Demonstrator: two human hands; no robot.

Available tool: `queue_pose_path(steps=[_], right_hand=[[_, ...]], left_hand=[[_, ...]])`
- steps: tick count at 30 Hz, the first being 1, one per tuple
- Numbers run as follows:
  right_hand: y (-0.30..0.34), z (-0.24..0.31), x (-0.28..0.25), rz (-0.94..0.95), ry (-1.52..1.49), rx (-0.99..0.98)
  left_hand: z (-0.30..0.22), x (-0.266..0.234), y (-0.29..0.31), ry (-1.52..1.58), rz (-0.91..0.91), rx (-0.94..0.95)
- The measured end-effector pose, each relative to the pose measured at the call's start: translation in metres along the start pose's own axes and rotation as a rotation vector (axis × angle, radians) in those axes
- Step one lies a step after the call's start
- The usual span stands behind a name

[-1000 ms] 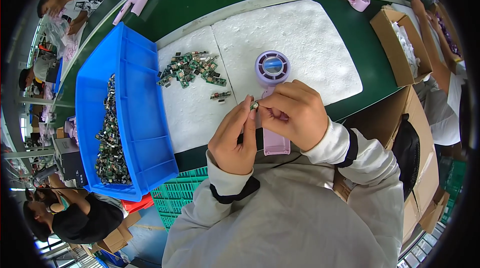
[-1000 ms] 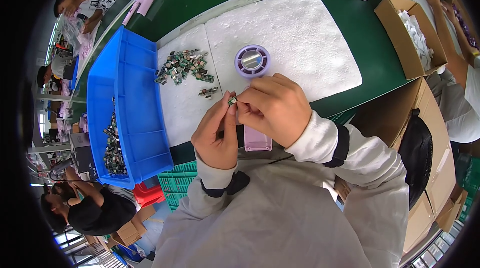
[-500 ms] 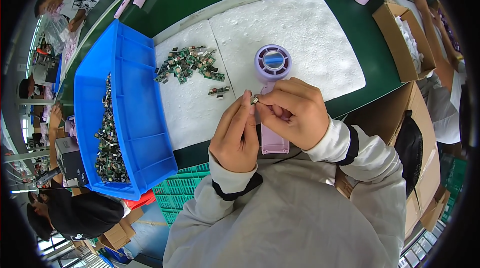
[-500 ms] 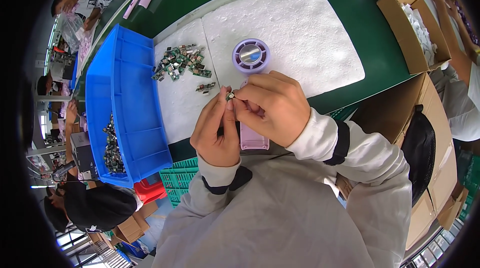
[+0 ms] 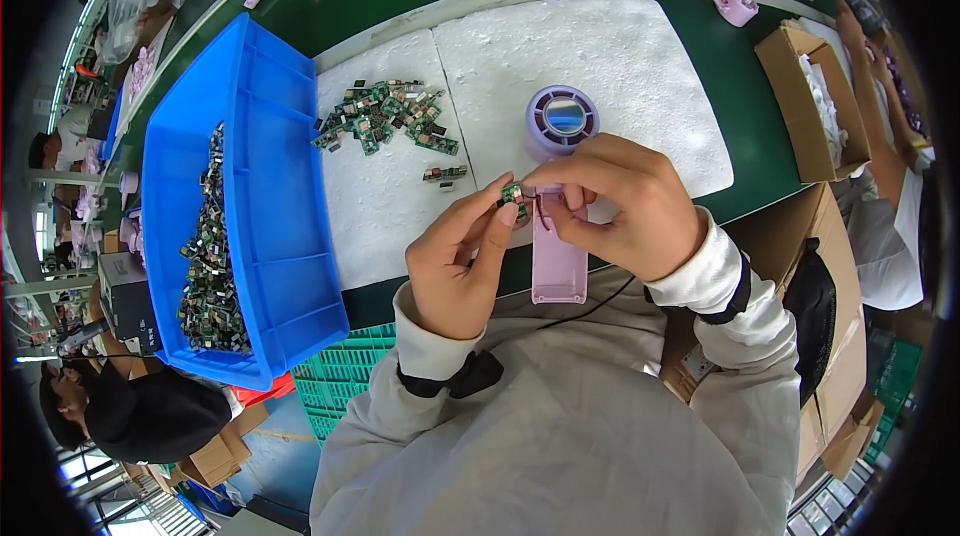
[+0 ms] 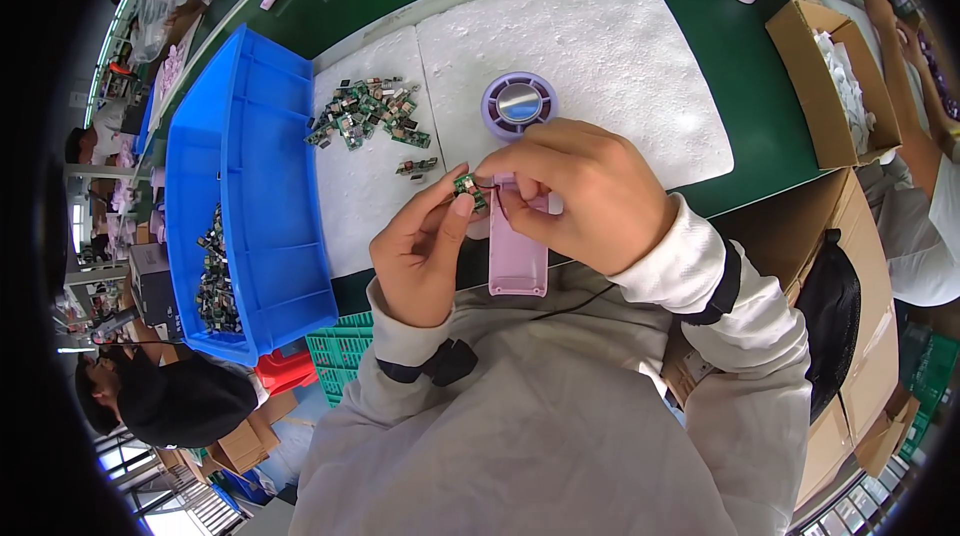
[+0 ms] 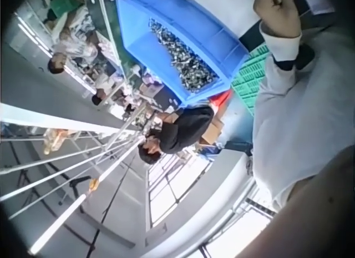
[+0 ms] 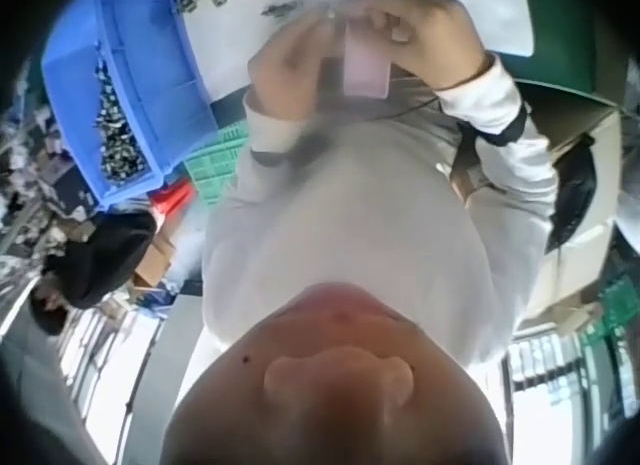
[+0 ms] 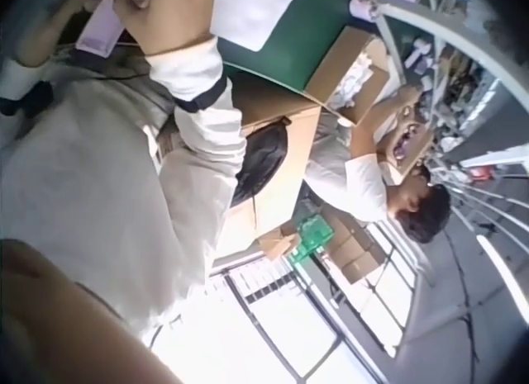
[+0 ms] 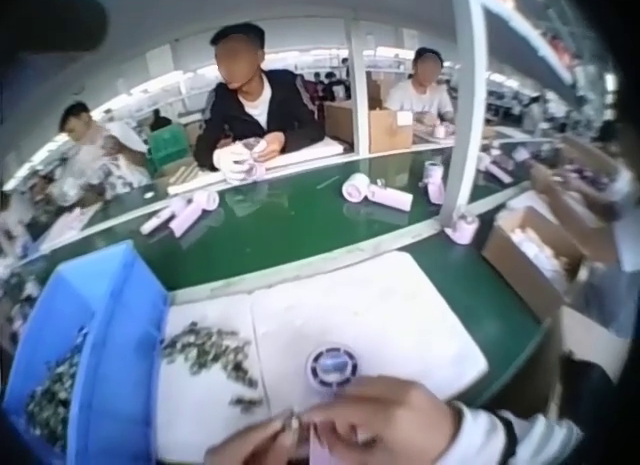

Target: The person picks up a circuit board and a fan handle, connects a wire to the board, and fits the board into the handle. After pressing the components together, the person sets the assembly aside and reaches for another set.

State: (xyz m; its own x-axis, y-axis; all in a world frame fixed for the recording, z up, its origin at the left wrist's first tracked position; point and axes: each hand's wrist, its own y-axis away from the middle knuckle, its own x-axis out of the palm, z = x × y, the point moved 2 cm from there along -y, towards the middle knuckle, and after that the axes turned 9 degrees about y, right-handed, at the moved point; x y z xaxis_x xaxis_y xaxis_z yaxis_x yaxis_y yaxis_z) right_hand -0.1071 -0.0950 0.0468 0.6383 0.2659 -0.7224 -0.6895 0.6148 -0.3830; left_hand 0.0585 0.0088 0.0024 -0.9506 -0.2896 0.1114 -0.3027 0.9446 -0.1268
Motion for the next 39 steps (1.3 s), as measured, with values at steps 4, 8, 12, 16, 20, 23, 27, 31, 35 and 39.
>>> queue_pose_path(steps=[4,8,12,16,20,23,27,31,35,39], right_hand=[[0.001,-0.005,-0.006,0.09,-0.075,-0.058],[0.002,-0.006,-0.008,0.162,-0.059,-0.163],[0.003,-0.008,-0.009,0.14,0.039,-0.279],[0.005,-0.013,-0.003,0.091,0.059,-0.365],[0.005,-0.016,0.001,0.031,-0.054,-0.27],[0.006,-0.015,0.005,-0.013,-0.204,-0.08],[0.008,-0.005,0.012,-0.063,-0.084,-0.027],[0.007,0.001,0.013,-0.059,0.039,-0.087],[0.009,0.006,0.013,-0.092,0.082,-0.095],[0.012,0.006,0.012,-0.056,0.094,-0.057]], left_hand=[[0.002,-0.002,-0.003,0.073,0.05,-0.064],[0.002,-0.002,-0.006,0.116,0.089,-0.091],[0.001,-0.002,-0.007,0.09,0.104,-0.105],[0.002,-0.003,-0.009,0.106,0.108,-0.117],[0.001,-0.003,-0.011,0.186,0.107,-0.133],[0.001,-0.003,-0.011,0.238,0.106,-0.145],[0.002,-0.003,-0.011,0.263,0.111,-0.124],[0.003,-0.004,-0.011,0.246,0.114,-0.132],[0.003,-0.003,-0.011,0.197,0.118,-0.134],[0.002,-0.002,-0.011,0.171,0.124,-0.134]])
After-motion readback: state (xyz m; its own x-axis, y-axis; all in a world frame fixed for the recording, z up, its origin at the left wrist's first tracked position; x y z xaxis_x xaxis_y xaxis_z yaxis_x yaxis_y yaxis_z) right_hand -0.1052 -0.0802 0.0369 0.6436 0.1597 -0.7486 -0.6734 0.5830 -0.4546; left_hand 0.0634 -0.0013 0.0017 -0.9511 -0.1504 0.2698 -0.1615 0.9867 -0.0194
